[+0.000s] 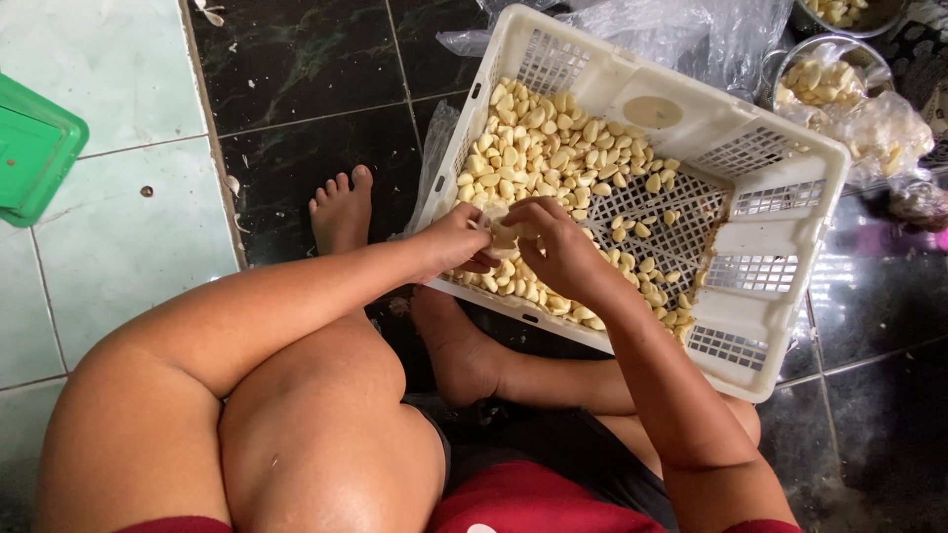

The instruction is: The person sits on the floor and repeatedly picks cashews from a white crate, placing them into small plastic bags. The person fills each bag and sets it aside, continuing the process with the remaining cashews in the crate.

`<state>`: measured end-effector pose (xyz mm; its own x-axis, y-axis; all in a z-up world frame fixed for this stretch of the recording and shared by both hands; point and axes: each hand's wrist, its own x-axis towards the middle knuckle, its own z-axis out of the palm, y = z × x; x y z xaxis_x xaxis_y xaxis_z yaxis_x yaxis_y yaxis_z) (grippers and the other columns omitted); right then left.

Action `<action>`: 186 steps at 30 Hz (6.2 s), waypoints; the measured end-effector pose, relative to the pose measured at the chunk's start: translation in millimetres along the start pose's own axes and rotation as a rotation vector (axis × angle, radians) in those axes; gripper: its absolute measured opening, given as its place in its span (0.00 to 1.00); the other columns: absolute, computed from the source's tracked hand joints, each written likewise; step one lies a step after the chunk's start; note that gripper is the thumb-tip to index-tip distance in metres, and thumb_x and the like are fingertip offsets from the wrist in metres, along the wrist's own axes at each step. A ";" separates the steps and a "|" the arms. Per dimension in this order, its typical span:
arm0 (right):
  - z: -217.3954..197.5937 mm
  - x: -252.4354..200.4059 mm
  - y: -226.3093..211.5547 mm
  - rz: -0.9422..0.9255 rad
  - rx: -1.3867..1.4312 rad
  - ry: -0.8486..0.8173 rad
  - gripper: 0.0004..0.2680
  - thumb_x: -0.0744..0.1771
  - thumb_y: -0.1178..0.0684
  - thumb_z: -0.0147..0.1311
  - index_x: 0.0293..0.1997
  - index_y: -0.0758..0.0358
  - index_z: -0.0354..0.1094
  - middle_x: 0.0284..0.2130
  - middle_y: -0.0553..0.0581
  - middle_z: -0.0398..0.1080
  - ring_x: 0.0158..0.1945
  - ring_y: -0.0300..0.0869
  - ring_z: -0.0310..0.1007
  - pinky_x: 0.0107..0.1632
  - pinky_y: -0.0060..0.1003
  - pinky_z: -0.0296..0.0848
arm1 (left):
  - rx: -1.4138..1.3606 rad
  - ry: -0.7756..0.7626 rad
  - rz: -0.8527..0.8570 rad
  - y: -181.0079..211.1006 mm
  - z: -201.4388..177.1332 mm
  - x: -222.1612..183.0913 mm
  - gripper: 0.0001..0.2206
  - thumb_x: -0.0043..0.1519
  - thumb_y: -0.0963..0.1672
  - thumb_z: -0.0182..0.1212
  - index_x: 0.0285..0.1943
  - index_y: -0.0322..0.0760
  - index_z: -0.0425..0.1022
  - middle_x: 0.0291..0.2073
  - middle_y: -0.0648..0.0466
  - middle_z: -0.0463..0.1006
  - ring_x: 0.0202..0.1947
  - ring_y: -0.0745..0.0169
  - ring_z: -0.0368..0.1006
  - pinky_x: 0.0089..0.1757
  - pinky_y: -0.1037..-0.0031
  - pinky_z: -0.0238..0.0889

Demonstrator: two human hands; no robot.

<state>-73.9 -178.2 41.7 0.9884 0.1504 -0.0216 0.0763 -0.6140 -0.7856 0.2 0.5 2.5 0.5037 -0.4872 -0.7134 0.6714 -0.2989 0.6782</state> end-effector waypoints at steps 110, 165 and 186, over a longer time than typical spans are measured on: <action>-15.3 -1.9 -18.1 0.322 0.776 -0.045 0.03 0.64 0.58 0.63 0.35 0.65 0.76 0.22 0.57 0.70 0.28 0.42 0.71 0.41 0.36 0.74 | 1.021 -0.498 0.514 122.2 17.8 -137.0 0.35 0.65 0.36 0.47 0.80 0.39 0.32 0.37 0.38 0.80 0.27 0.50 0.78 0.30 0.69 0.68; -46.5 -17.4 -79.0 0.061 0.734 0.188 0.14 0.64 0.69 0.50 0.56 0.73 0.61 0.48 0.68 0.69 0.58 0.55 0.67 0.60 0.56 0.65 | 0.766 -0.196 1.354 80.1 8.7 -72.2 0.43 0.64 0.32 0.62 0.83 0.57 0.42 0.79 0.40 0.40 0.72 0.28 0.59 0.52 0.58 0.78; -60.0 -19.4 -12.5 0.157 0.600 0.650 0.11 0.64 0.62 0.67 0.47 0.63 0.68 0.35 0.55 0.74 0.49 0.43 0.71 0.59 0.45 0.65 | 0.928 0.002 1.470 91.6 -29.2 -76.2 0.45 0.56 0.36 0.71 0.81 0.42 0.46 0.75 0.33 0.52 0.71 0.30 0.58 0.60 0.52 0.64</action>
<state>-86.1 -219.9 89.0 0.8748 -0.4813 0.0551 0.0325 -0.0552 -0.9979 39.2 34.3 113.9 0.3580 -0.7615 0.5403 -0.8185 0.0225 0.5741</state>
